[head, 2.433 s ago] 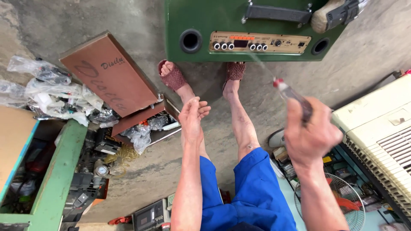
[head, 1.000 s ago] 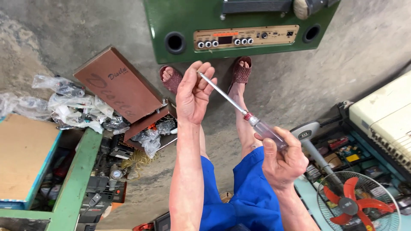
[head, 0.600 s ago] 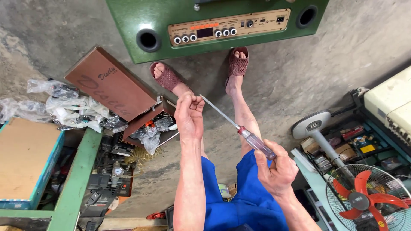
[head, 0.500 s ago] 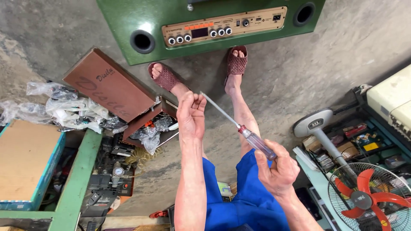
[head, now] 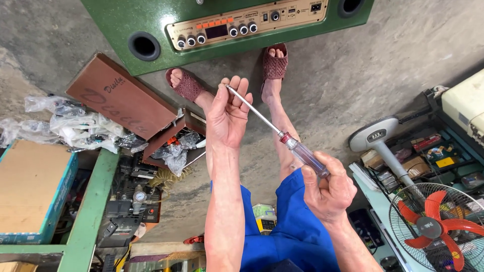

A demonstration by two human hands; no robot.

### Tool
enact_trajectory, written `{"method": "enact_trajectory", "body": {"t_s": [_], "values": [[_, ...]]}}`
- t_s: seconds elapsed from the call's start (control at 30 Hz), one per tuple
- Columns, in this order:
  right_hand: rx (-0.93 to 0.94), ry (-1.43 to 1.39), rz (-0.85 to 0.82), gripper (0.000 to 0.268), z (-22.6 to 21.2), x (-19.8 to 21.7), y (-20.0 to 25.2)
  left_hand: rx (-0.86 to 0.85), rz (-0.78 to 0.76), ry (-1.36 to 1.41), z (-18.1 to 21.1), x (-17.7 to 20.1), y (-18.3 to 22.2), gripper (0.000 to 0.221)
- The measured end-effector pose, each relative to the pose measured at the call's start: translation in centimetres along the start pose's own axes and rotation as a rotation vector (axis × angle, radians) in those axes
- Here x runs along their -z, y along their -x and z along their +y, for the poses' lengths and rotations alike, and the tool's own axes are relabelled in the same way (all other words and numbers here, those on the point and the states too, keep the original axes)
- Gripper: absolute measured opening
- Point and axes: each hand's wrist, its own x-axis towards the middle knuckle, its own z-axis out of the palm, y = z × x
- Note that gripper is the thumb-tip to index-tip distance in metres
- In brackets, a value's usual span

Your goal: Installing a control panel onto a speaker box using a screwdriver and screws

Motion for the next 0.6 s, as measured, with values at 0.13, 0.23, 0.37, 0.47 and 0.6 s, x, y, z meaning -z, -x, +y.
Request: {"method": "enact_trajectory", "body": {"t_s": [0.13, 0.23, 0.37, 0.47, 0.6], "values": [[0.231, -0.109, 0.102, 0.029, 1.6, -0.1, -0.6, 0.037, -0.057, -0.022, -0.1, 0.8, -0.9, 0.025], [0.233, -0.114, 0.101, 0.029, 2.0, 0.2, -0.7, 0.052, -0.075, -0.013, -0.3, 0.5, -1.3, 0.025], [0.236, -0.111, 0.126, 0.029, 1.9, 0.4, -1.1, 0.075, -0.031, -0.048, -0.5, -1.0, -1.0, 0.022], [0.308, -0.046, 0.141, 0.03, 1.7, 0.5, -2.1, 0.073, 0.012, -0.093, -1.1, -1.9, -1.1, 0.02], [0.414, 0.035, 0.182, 0.016, 1.9, 0.6, -3.1, 0.069, 0.057, -0.134, -2.5, -3.2, -1.9, 0.019]]}}
